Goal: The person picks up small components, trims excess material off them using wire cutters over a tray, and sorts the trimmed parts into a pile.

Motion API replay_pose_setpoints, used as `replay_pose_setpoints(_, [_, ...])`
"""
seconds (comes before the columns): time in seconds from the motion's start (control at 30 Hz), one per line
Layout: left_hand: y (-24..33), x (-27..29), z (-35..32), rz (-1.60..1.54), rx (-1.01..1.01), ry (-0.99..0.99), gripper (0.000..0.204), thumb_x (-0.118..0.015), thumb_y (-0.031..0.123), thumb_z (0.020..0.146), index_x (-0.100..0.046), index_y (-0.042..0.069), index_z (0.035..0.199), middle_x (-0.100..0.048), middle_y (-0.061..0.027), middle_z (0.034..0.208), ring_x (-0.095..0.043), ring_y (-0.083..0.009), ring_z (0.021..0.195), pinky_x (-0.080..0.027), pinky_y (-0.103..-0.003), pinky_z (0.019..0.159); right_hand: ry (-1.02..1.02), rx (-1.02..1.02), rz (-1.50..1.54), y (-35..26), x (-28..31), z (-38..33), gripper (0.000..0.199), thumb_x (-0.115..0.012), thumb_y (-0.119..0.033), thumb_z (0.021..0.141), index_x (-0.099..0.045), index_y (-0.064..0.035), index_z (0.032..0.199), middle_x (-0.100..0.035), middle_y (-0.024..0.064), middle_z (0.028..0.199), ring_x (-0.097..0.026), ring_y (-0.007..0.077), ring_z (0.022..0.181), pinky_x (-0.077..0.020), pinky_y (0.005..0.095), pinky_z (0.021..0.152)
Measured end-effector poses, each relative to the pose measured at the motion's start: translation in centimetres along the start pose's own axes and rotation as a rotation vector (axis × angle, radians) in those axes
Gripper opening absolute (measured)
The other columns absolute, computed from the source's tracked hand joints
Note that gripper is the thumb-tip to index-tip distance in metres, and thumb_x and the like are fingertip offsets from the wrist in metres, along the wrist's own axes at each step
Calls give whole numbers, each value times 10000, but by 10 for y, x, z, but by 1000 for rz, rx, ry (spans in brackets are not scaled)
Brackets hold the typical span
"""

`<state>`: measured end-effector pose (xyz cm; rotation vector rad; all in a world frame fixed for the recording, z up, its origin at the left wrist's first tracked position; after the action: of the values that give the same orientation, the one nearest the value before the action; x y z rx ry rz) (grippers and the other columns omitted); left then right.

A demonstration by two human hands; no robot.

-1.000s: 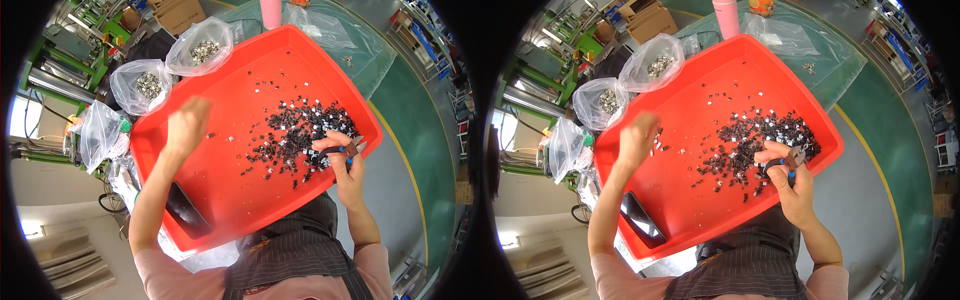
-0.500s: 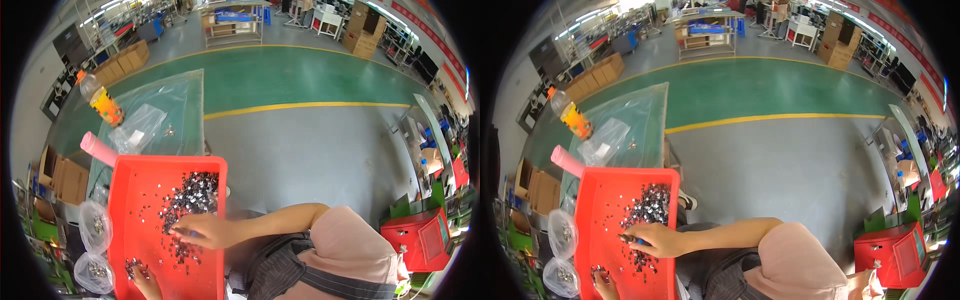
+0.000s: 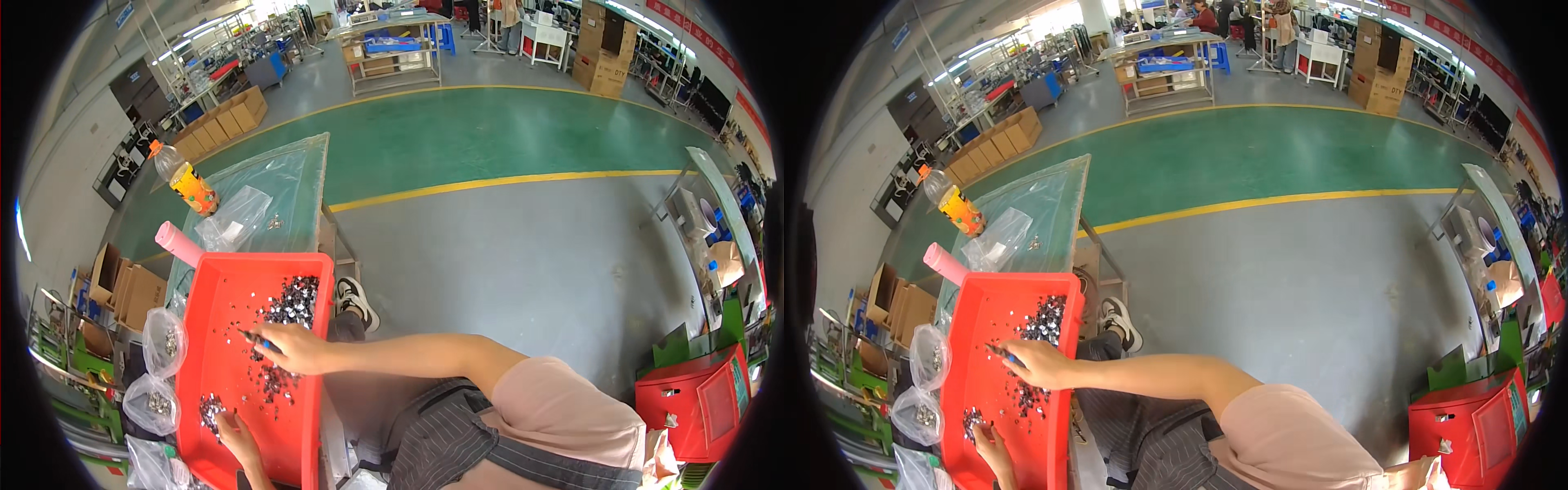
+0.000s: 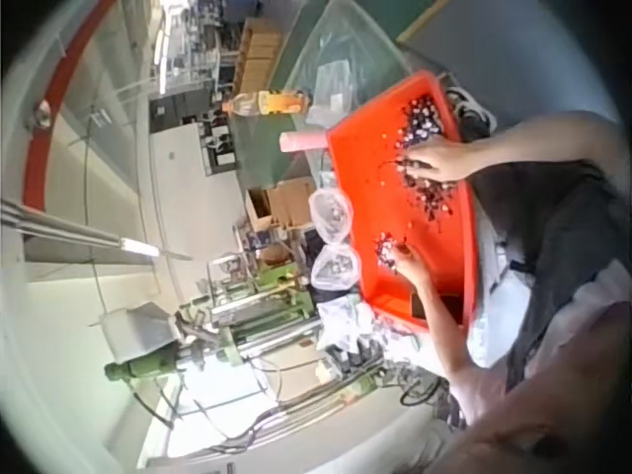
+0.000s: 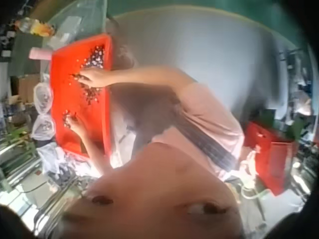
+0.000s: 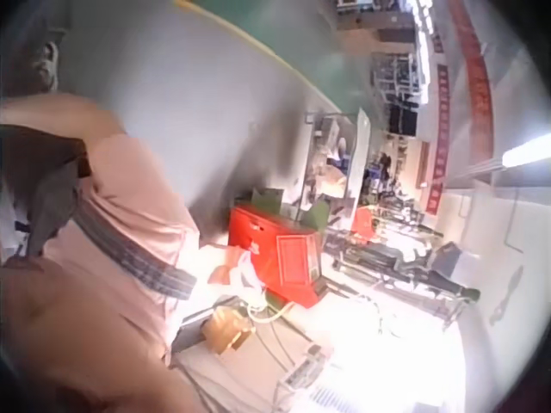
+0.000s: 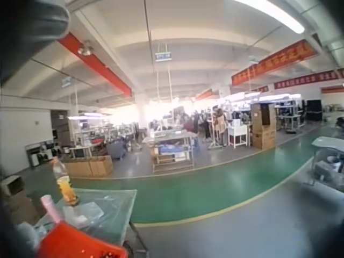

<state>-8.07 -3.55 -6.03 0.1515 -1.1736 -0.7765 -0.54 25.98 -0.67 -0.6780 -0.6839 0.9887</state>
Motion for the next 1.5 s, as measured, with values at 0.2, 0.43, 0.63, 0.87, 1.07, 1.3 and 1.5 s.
replay_pose_setpoints(0.2, [27,16,21,-73,-78,48,141,-549,8,870,-545,-28,1007,-620,-166,900,-611,-299,777,-479,-367,622,81,-49,-65,5,10,3,232,-532,-184,926,-536,13,1047,-615,205,877,-617,386,821,-487,452,701])
replay_pose_setpoints(0.43, [42,32,13,-279,1,63,167,-541,-1,902,-579,6,1065,-644,-121,954,-620,-187,783,-517,-298,659,71,-117,-59,7,2,4,317,-509,-305,944,-539,-16,1070,-610,224,753,-620,396,731,-473,467,630])
replay_pose_setpoints(0.63, [64,29,12,-228,19,35,152,-561,-40,871,-586,7,1014,-627,-107,835,-623,-158,663,-516,-290,593,-15,-157,23,4,10,-2,263,-580,-156,914,-540,18,1107,-661,177,969,-652,335,904,-505,384,763])
replay_pose_setpoints(0.87, [106,44,7,-631,224,41,90,-559,6,912,-571,18,1000,-623,-41,871,-613,-100,750,-494,-238,660,-416,-393,5,17,-9,3,200,-515,-171,969,-536,-27,1107,-652,71,876,-635,139,818,-504,298,755])
replay_pose_setpoints(1.07, [118,50,31,-523,104,104,135,-582,-47,868,-563,13,988,-593,-84,893,-650,-141,759,-530,-262,621,-829,113,-261,-13,-61,28,266,-612,-97,868,-550,-8,1110,-600,125,963,-608,312,883,-503,388,772])
replay_pose_setpoints(1.3, [88,42,27,-630,142,146,167,-633,-85,816,-562,7,936,-582,-80,826,-623,-126,646,-495,-239,552,-959,214,-266,-12,-104,57,377,-667,-62,796,-525,-48,1145,-571,118,1009,-570,306,955,-470,407,813])
replay_pose_setpoints(1.5, [85,42,34,-563,99,184,233,-648,-130,761,-582,-2,944,-574,-77,802,-590,-122,612,-480,-220,513,-1067,-61,-106,-3,-117,55,335,-629,-101,851,-510,-25,1154,-575,119,958,-571,311,925,-454,409,801])
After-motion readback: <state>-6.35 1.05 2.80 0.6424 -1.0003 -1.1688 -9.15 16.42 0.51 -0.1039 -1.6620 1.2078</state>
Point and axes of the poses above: each hand's wrist, its own z-axis towards the middle knuckle, its own x-axis out of the back of the hand, y = z × x, the point moved 6 cm from there along z, towards the middle knuckle
